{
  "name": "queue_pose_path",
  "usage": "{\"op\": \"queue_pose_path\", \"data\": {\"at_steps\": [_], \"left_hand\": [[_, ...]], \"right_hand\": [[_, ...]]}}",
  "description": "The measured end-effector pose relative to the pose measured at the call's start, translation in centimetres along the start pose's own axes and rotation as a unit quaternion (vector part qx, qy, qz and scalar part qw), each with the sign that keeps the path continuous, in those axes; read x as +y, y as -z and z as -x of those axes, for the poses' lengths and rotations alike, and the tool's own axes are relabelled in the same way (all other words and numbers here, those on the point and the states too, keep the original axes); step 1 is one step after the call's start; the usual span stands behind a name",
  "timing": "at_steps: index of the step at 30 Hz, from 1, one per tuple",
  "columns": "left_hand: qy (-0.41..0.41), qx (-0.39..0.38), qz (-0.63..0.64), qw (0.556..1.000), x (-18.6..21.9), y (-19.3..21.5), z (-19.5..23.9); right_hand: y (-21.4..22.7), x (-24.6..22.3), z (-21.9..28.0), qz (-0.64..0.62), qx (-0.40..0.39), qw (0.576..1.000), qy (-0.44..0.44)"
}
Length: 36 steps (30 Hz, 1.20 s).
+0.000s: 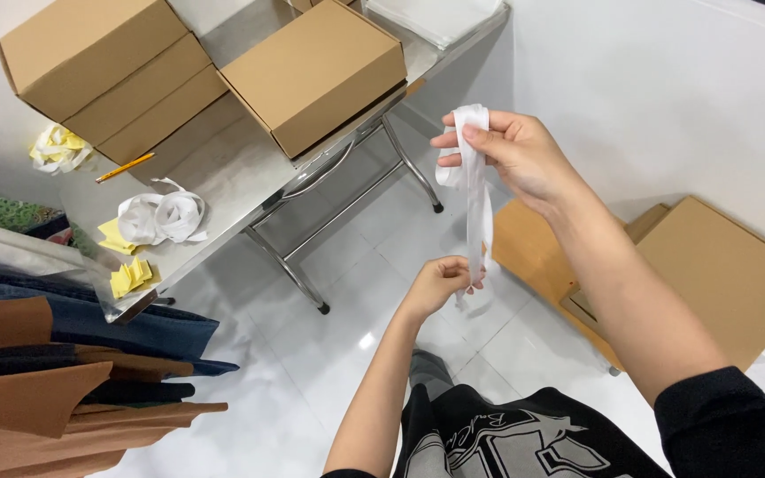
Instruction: The person places a plastic-wrapped item into a cardboard box and closes it. They then tie a white ribbon around the box and attach a yellow sticky note. Later, they open another box, remove a plastic-wrapped orange shirt, hang it on a green hanger, and place it on a clothing rack.
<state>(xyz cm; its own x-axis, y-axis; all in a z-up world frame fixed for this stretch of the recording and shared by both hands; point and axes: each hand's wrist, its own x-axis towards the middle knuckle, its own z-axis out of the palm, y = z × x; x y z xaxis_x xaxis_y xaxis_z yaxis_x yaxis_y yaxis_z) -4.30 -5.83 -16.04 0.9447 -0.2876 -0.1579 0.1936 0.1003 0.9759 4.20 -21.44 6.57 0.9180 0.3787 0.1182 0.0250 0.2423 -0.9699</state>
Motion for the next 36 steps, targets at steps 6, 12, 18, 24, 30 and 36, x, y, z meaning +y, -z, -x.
{"op": "queue_pose_path", "data": {"at_steps": [6, 12, 18, 24, 30, 36], "left_hand": [[-0.1, 0.316, -0.207, 0.921, 1.4, 2.2, -0.3], [-0.328, 0.321, -0.141, 0.877, 15.0, -0.9, 2.2], [-0.294, 0.204, -0.001, 0.934, 15.5, -0.4, 1.0], [-0.251, 0.129, -0.039, 0.959, 17.0, -1.1, 2.1], [-0.187, 0.077, -0.066, 0.977, 16.7, -1.5, 2.3], [-0.155, 0.0, -0.131, 0.979, 17.6, -1.2, 4.5]], "right_hand": [[-1.3, -0.4, 0.6, 0.019, 0.003, 1.0, 0.004], [-1.8, 0.5, 0.3, 0.048, -0.029, 0.998, 0.015], [-2.4, 0.1, 0.2, 0.082, -0.058, 0.994, 0.031], [-4.3, -2.4, 1.5, 0.097, -0.059, 0.993, -0.008], [-5.4, -4.4, 2.2, 0.089, -0.038, 0.995, -0.024], [-2.1, 1.6, -1.0, 0.016, -0.02, 0.998, -0.061]]}}
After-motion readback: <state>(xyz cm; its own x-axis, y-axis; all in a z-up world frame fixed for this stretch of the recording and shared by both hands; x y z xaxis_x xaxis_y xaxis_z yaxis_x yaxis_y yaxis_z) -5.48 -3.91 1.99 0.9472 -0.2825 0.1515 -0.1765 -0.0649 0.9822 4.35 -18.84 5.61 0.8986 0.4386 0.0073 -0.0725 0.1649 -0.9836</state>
